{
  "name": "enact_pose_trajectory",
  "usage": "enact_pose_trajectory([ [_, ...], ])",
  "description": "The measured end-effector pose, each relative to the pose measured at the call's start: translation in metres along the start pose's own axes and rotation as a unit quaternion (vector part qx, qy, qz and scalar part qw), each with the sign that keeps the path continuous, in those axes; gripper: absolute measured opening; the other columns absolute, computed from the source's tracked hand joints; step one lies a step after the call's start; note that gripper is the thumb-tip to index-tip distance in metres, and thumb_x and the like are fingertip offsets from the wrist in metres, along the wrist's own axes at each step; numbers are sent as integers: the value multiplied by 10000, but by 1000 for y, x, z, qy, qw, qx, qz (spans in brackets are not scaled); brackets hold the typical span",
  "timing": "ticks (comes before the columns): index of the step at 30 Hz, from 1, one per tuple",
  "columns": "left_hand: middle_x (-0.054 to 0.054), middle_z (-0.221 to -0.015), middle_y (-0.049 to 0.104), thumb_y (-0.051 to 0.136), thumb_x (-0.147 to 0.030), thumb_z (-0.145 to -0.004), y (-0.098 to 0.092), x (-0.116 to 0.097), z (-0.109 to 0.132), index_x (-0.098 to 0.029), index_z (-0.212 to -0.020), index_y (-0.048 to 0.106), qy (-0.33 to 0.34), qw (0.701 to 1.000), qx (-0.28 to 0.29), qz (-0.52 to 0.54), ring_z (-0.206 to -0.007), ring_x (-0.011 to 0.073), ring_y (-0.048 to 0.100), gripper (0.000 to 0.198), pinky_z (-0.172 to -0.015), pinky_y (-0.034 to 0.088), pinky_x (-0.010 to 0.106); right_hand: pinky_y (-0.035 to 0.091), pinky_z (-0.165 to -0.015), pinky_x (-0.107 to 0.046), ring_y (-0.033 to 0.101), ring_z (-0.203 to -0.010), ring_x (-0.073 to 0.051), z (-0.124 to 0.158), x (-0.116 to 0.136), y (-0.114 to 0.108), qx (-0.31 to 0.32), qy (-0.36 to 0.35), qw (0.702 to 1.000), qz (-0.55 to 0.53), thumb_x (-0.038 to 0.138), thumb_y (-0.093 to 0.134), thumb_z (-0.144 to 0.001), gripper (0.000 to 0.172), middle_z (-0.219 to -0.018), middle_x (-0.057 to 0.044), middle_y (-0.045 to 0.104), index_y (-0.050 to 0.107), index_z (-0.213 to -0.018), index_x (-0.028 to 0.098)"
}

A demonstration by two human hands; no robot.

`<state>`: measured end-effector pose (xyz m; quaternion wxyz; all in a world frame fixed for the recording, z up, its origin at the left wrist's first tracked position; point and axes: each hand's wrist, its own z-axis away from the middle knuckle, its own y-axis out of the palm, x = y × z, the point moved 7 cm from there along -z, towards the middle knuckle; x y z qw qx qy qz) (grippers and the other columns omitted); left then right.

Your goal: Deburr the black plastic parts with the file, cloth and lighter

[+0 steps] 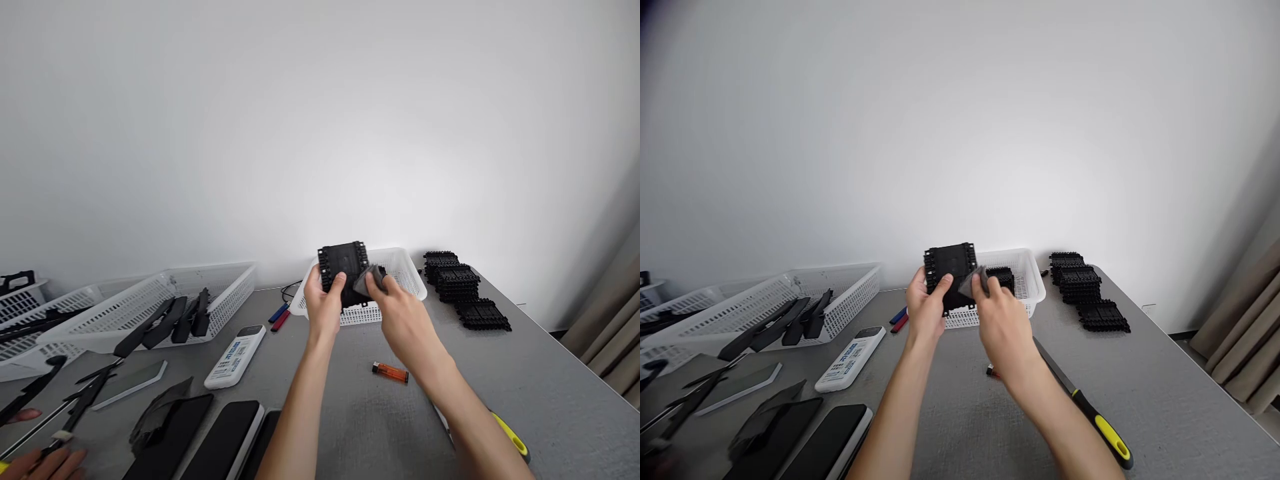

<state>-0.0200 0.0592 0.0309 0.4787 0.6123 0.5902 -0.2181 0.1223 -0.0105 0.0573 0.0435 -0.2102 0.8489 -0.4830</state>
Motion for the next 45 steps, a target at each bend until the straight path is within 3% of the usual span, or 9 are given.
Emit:
enact_pose_trajectory([
  [5, 66, -1091, 715, 814, -323, -665, -12, -2, -8, -194, -1084, 645, -30, 999, -10, 22, -1014, 233, 681, 471, -932, 530, 363, 377, -514, -260, 546, -585, -128, 18, 2, -14, 72, 1, 995, -68, -54, 369, -769, 639, -926, -83, 618, 654, -1292, 179],
  [9, 94, -1151, 709, 797, -355, -696, -1, -7, -3, -189, -1136, 650, -24, 999, 38, -2, -1153, 278, 638, 492, -1008, 492, 396, 404, -532, -266, 508, -590, -116, 17, -32, -44, -106, 97, 980, -138, 47, 320, -918, 568, -1046, -121, 587, 550, -1421, 177],
  [12, 93, -1187, 702, 765, -362, -742, 14, -10, 5, -198, -1150, 649, -13, 996, 90, -21, -1157, 275, 638, 455, -1016, 486, 397, 434, -585, -284, 525, -667, -143, 8, -42, -41, -182, 106, 968, -139, 109, 309, -966, 539, -1055, -133, 571, 497, -1466, 174],
  [16, 87, -1157, 710, 739, -355, -765, 18, -11, 10, -199, -1134, 649, 5, 994, 103, -44, -1094, 269, 664, 411, -965, 515, 389, 430, -576, -272, 532, -671, -144, -13, -33, -6, -109, 70, 988, -83, 67, 297, -942, 618, -1086, -127, 592, 381, -1538, 207],
  [22, 67, -1042, 726, 725, -286, -720, -2, -4, 1, -185, -1075, 650, 7, 999, 7, -49, -981, 233, 685, 376, -906, 530, 358, 451, -611, -293, 603, -787, -194, -12, -11, 9, 15, 19, 999, -22, -2, 315, -852, 715, -1085, -136, 616, 343, -1549, 156],
  [29, 50, -958, 724, 762, -275, -618, -17, 0, -8, -192, -1005, 634, -66, 996, -61, 21, -849, 225, 697, 417, -825, 561, 381, 314, -551, -283, 607, -671, -165, 24, -1, -6, 165, -1, 983, -83, -11, 393, -791, 549, -846, -55, 655, 740, -1142, 231],
  [34, 76, -1103, 712, 730, -280, -688, -8, -4, -4, -197, -1057, 642, -42, 999, -9, -29, -1031, 253, 672, 388, -937, 522, 394, 354, -560, -287, 574, -674, -168, 19, -37, -38, -35, 117, 989, -87, 98, 352, -923, 531, -977, -93, 653, 594, -1381, 213],
  [38, 80, -1213, 684, 674, -314, -798, 11, -4, 6, -227, -1178, 627, -20, 992, 72, -103, -1154, 262, 628, 393, -998, 481, 395, 421, -593, -293, 534, -670, -158, 12, -41, -46, -163, 113, 971, -131, 161, 298, -984, 523, -986, -110, 610, 493, -1469, 167],
  [45, 75, -1148, 689, 598, -215, -834, 29, -17, 19, -205, -1154, 610, 48, 971, 124, -197, -1098, 253, 634, 320, -987, 474, 397, 432, -559, -268, 621, -730, -167, -4, -20, -15, -86, 96, 991, -26, 133, 321, -978, 539, -1115, -109, 624, 464, -1487, 235],
])
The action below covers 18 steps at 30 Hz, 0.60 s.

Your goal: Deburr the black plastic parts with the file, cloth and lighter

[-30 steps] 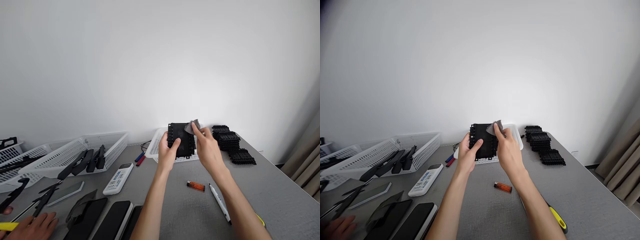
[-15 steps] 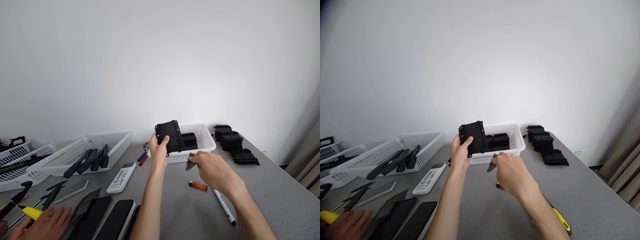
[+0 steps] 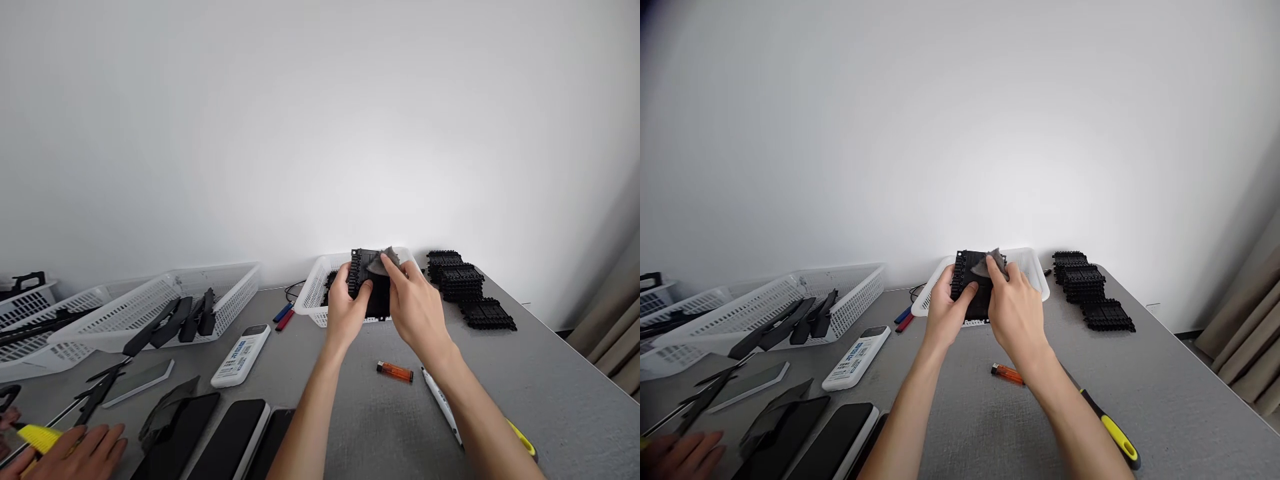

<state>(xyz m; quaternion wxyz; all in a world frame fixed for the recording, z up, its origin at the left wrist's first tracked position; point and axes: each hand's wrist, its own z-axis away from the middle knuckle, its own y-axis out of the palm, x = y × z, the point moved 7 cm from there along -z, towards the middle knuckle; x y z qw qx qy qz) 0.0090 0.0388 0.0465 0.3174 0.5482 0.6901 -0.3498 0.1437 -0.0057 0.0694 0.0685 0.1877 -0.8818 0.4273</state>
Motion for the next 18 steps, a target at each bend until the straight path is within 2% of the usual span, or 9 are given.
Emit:
enact_pose_trajectory([
  [4, 68, -1152, 689, 591, -202, -838, 0, -6, 2, -205, -1158, 603, 24, 999, 0, -29, -1089, 240, 636, 320, -965, 481, 372, 421, -513, -279, 666, -692, -176, 0, 3, 11, 56, 39, 993, 93, 145, 340, -969, 556, -1172, -110, 648, 421, -1512, 237],
  [9, 82, -1107, 712, 626, -216, -804, 4, -1, 3, -189, -1107, 633, 3, 1000, -8, 10, -1000, 246, 672, 304, -912, 508, 374, 460, -554, -287, 705, -745, -211, 3, 8, 10, 86, 62, 989, 100, 197, 330, -989, 528, -1130, -146, 693, 419, -1509, 171],
  [13, 82, -1086, 721, 666, -216, -755, 3, 10, 0, -187, -1047, 658, -22, 995, -46, 88, -1027, 249, 673, 293, -942, 501, 367, 489, -599, -310, 720, -804, -247, 8, 18, 15, 130, 35, 987, 86, 170, 342, -981, 527, -1146, -193, 695, 406, -1500, 109],
  [18, 49, -998, 715, 707, -246, -701, -18, 32, -9, -187, -1053, 639, -58, 976, -132, 164, -906, 206, 681, 362, -852, 535, 326, 479, -584, -326, 721, -787, -263, 21, 42, 26, 183, -27, 980, 68, 88, 387, -919, 543, -1082, -190, 710, 435, -1459, 66],
])
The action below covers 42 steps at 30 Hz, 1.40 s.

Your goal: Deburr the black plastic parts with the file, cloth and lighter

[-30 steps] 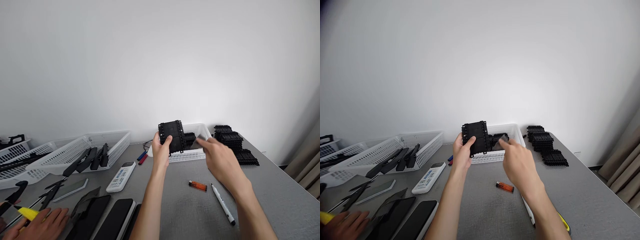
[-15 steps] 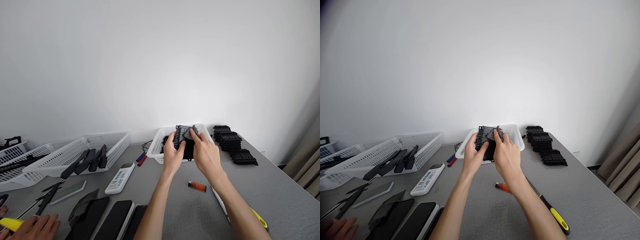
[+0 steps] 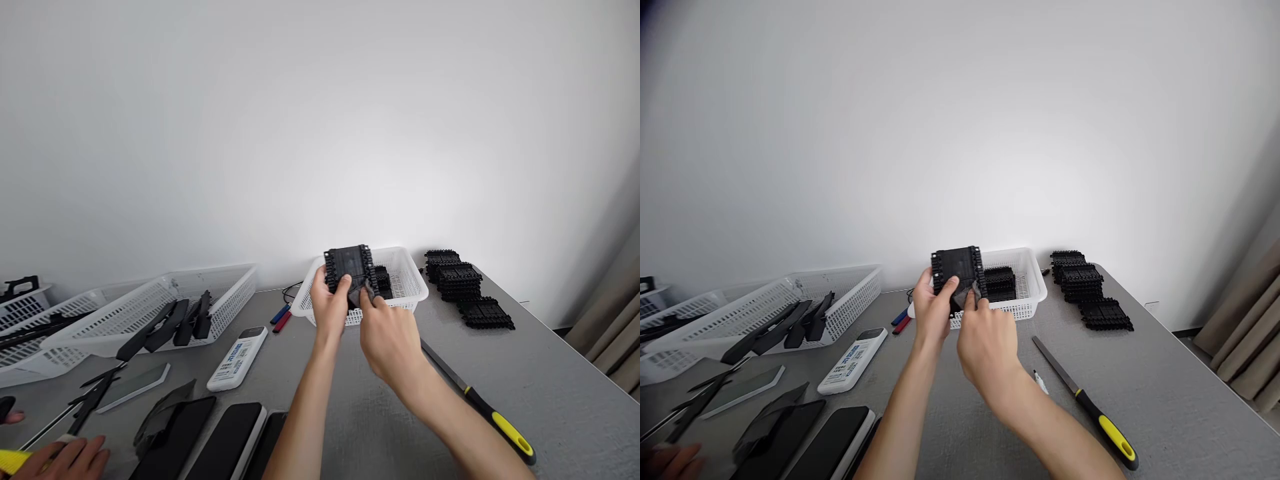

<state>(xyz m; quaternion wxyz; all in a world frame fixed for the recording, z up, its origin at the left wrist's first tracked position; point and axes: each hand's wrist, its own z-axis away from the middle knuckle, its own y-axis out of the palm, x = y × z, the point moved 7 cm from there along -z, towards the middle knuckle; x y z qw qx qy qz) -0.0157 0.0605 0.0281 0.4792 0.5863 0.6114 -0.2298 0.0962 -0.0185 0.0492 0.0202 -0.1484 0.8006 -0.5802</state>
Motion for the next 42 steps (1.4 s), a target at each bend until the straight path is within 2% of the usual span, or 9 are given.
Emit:
enact_pose_trajectory([
  [5, 34, -945, 704, 738, -249, -671, -8, 4, -3, -184, -1041, 641, -35, 999, -17, 18, -836, 187, 672, 388, -813, 540, 316, 376, -547, -286, 688, -699, -227, 2, 3, -1, 5, -3, 1000, -24, 90, 425, -899, 293, -901, -128, 715, 681, -1035, 132],
  [9, 49, -994, 714, 742, -275, -711, 4, -1, 6, -195, -1074, 639, -30, 999, 35, 29, -926, 227, 685, 385, -842, 544, 345, 305, -546, -275, 621, -631, -176, 4, -20, -19, -73, 39, 992, -94, 153, 397, -933, 312, -765, -70, 684, 674, -793, 177],
  [16, 82, -1241, 675, 719, -321, -795, 16, -13, 14, -222, -1184, 621, 13, 995, 96, -12, -1191, 248, 614, 414, -1027, 465, 360, 384, -566, -279, 558, -643, -146, 14, -65, -55, -293, 62, 932, -203, 201, 280, -988, 489, -1019, -99, 661, 555, -1393, 196],
  [20, 75, -1171, 701, 730, -315, -786, 22, -21, 19, -221, -1149, 630, 25, 994, 109, 13, -1112, 245, 653, 388, -983, 500, 364, 394, -562, -271, 567, -670, -155, -7, -56, -37, -214, 19, 970, -115, 141, 277, -967, 581, -1015, -104, 647, 373, -1538, 188],
  [24, 45, -1019, 724, 767, -294, -706, 5, -21, 12, -214, -1076, 627, 2, 998, 16, 60, -932, 219, 697, 404, -888, 547, 359, 405, -547, -274, 619, -734, -182, -13, -31, -21, -106, -37, 993, -37, 63, 299, -909, 687, -1044, -123, 657, 250, -1585, 172],
  [30, 24, -936, 722, 794, -258, -586, -25, -15, -7, -206, -984, 620, -29, 992, -90, 86, -816, 189, 691, 437, -815, 567, 348, 391, -554, -298, 671, -717, -221, 10, -13, -16, 10, -78, 996, -31, 82, 397, -870, 541, -905, -103, 705, 598, -1364, 176],
  [33, 44, -972, 727, 791, -276, -601, -23, -11, -7, -212, -1005, 626, -62, 992, -71, 83, -863, 218, 704, 441, -821, 573, 370, 370, -549, -289, 667, -699, -211, 12, -34, -24, -23, -3, 998, -59, 105, 390, -894, 450, -852, -84, 715, 718, -1180, 220],
  [36, 60, -1033, 723, 783, -301, -640, -15, -12, -1, -216, -1022, 623, -65, 995, -38, 70, -947, 239, 703, 422, -859, 566, 377, 377, -541, -291, 637, -681, -196, 9, -60, -39, -141, 85, 979, -121, 148, 331, -946, 494, -928, -90, 712, 626, -1337, 211],
  [42, 71, -1156, 712, 775, -366, -704, 7, -14, 10, -239, -1133, 631, -59, 996, 35, 59, -1091, 261, 672, 470, -944, 539, 397, 484, -704, -319, 646, -831, -212, -7, -52, -28, -175, 2, 945, -275, 272, 333, -1004, 496, -984, -109, 690, 503, -1450, 136],
])
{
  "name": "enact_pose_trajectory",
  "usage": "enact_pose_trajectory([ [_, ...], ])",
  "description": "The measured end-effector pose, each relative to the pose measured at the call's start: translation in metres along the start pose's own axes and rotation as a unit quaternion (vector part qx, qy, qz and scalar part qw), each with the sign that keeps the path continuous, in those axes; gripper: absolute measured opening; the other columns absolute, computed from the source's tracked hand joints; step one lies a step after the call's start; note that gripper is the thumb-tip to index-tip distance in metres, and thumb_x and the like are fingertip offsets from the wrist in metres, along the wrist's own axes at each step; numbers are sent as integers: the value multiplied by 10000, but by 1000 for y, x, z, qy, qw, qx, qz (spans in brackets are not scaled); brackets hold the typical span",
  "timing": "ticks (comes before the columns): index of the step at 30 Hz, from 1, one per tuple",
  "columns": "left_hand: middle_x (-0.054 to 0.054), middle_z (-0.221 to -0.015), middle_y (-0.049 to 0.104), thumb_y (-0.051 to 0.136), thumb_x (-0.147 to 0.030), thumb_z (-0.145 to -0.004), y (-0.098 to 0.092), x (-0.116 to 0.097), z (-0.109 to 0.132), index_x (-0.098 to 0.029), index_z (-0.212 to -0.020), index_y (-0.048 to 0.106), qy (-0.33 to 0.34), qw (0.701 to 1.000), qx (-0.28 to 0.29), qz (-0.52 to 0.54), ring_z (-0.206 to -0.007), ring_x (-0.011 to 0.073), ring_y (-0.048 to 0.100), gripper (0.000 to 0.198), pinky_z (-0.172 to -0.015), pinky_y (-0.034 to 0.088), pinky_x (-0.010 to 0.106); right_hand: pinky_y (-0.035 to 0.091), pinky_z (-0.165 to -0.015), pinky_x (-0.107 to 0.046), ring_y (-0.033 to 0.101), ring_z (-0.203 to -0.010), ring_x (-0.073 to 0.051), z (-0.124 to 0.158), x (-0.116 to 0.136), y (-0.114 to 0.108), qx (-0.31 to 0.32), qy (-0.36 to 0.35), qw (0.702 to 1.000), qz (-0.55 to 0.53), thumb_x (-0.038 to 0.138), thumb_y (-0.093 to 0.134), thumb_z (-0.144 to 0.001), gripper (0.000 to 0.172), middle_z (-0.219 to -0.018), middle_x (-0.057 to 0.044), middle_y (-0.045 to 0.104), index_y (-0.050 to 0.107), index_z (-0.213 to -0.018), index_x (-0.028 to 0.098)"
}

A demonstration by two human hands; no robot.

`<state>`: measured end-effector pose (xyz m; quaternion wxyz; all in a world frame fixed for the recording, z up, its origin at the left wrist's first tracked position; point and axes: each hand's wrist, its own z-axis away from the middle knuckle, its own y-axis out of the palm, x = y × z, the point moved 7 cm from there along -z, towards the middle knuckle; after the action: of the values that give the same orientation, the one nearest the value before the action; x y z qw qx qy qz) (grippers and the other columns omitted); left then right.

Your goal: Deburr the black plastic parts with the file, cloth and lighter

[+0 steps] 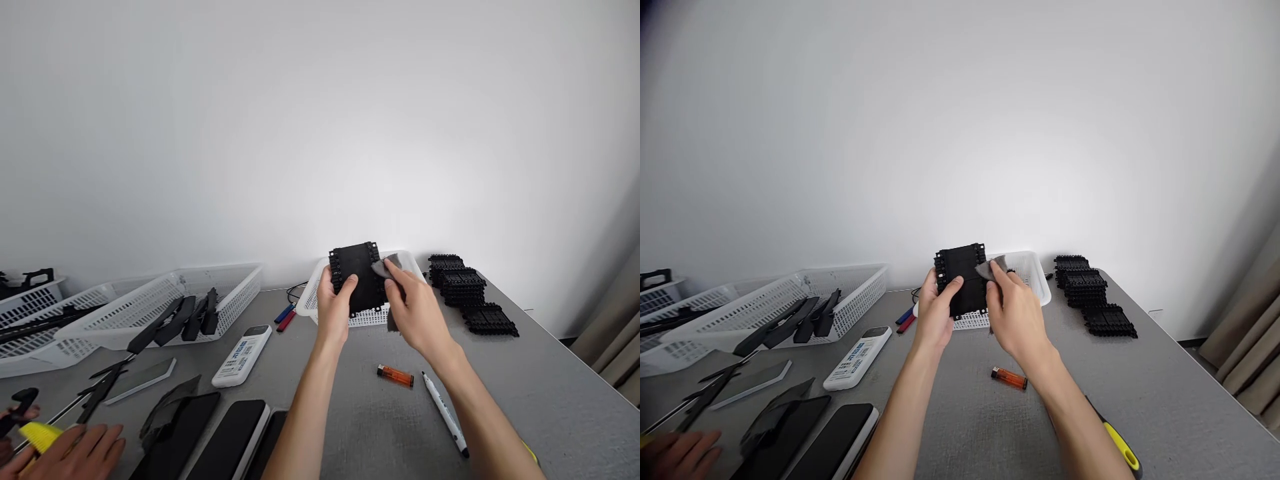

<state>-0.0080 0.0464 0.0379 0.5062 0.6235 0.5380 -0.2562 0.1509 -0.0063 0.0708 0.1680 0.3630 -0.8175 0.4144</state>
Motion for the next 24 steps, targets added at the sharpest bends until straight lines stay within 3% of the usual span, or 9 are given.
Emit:
enact_pose_trajectory([
  [7, 115, -1104, 747, 542, -713, -826, 7, 19, 5, -240, -1181, 696, -187, 976, 50, 98, -1108, 324, 675, 611, -948, 543, 480, 477, -739, -326, 663, -926, -251, -4, -6, 11, 45, -10, 998, 42, 232, 311, -1017, 485, -1027, -132, 688, 505, -1448, 126],
  [11, 132, -1082, 753, 439, -801, -815, 15, 19, 7, -226, -1167, 718, -210, 965, 110, 110, -1124, 331, 666, 730, -953, 542, 492, 487, -807, -346, 654, -1016, -259, -3, -8, 4, 61, -19, 998, 16, 232, 309, -1018, 484, -1105, -140, 685, 499, -1451, 131],
  [14, 142, -1070, 756, 440, -807, -809, 16, 22, 7, -207, -1158, 726, -225, 960, 123, 112, -1117, 333, 670, 750, -946, 547, 486, 493, -793, -351, 661, -986, -254, -1, -7, 5, 69, -25, 997, 19, 229, 304, -1015, 490, -1101, -142, 694, 497, -1454, 128],
  [16, 141, -1078, 755, 451, -805, -806, 12, 26, 6, -207, -1170, 722, -233, 959, 109, 116, -1114, 332, 673, 750, -937, 552, 478, 493, -765, -355, 667, -937, -253, -2, -9, 2, 41, -10, 998, 40, 234, 303, -1013, 486, -1061, -139, 710, 531, -1429, 130],
  [20, 131, -1148, 742, 509, -795, -786, 3, 35, 6, -222, -1228, 694, -264, 953, 79, 126, -1160, 331, 655, 747, -960, 543, 466, 482, -681, -334, 640, -786, -206, 1, -13, -20, -107, 31, 993, 26, 257, 319, -1017, 479, -1031, -129, 712, 533, -1432, 150],
  [22, 118, -1222, 718, 527, -779, -790, 5, 40, 9, -240, -1275, 667, -283, 946, 98, 125, -1229, 327, 615, 739, -1010, 512, 461, 467, -635, -296, 606, -709, -167, 3, -7, -23, -119, 0, 993, -21, 255, 338, -1021, 468, -987, -99, 706, 519, -1445, 176],
  [24, 96, -1306, 679, 523, -752, -816, 8, 44, 13, -272, -1326, 629, -293, 940, 122, 124, -1309, 320, 553, 709, -1066, 464, 462, 444, -605, -265, 585, -672, -145, 4, 3, -16, -85, -39, 995, -24, 229, 351, -1022, 457, -921, -69, 691, 524, -1444, 200],
])
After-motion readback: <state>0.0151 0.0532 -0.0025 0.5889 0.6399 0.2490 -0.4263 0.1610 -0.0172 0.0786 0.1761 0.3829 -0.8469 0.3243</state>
